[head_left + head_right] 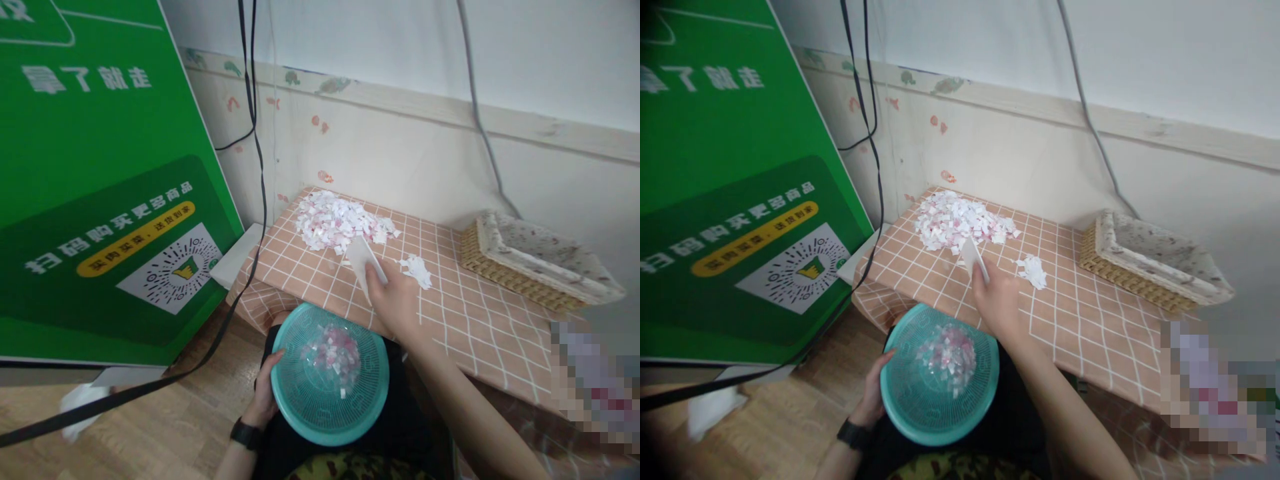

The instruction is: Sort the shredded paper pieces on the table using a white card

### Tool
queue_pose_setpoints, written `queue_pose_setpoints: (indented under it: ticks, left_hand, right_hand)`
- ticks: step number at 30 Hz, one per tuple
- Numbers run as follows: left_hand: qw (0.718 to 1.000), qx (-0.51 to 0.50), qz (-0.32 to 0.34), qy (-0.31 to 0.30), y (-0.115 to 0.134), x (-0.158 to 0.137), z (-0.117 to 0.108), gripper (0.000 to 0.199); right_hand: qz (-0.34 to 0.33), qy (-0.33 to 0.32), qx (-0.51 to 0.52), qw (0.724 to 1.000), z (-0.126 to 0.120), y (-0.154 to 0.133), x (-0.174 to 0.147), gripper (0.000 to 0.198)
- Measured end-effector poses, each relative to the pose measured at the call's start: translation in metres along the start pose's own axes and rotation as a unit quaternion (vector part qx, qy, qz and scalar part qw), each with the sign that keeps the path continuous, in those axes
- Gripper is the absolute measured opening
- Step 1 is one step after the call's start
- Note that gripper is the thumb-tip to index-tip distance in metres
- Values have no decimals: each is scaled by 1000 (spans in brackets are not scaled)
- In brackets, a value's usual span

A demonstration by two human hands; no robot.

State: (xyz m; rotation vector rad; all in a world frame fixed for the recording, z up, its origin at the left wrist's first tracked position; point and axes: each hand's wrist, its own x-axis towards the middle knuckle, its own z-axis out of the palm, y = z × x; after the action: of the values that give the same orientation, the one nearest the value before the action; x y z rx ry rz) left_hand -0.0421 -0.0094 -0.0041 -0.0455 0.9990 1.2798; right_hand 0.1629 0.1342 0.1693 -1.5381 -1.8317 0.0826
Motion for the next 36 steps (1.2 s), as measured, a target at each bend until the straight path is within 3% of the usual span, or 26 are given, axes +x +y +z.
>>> queue_pose_setpoints:
  ticks: [4, 9, 13, 19, 28, 31, 36]
  left_hand:
    - [1000, 2, -2, 6, 0, -1, 0, 18]
    - [1000, -5, -7, -2, 1, -1, 1, 18]
    - [1000, -1, -21, -5, 1, -1, 1, 22]
    - [1000, 0, -1, 10, 1, -1, 0, 18]
    - [1000, 1, -3, 26, 0, 1, -2, 17]
    - [1000, 5, -9, 22, 0, 2, -2, 19]
    - [1000, 3, 1, 22, -1, 5, -5, 20]
  right_hand:
    - [63, 26, 85, 994, 19, -13, 12, 35]
    - [127, 50, 94, 986, 34, -8, 17, 36]
    - [133, 29, 109, 985, 21, 2, 11, 35]
    - [129, 42, 47, 990, -4, 8, 7, 34]
    - [143, 45, 110, 983, 23, -9, 0, 39]
    - [168, 64, 95, 979, 21, 4, -6, 42]
    - [202, 111, 98, 968, -3, 39, -13, 43]
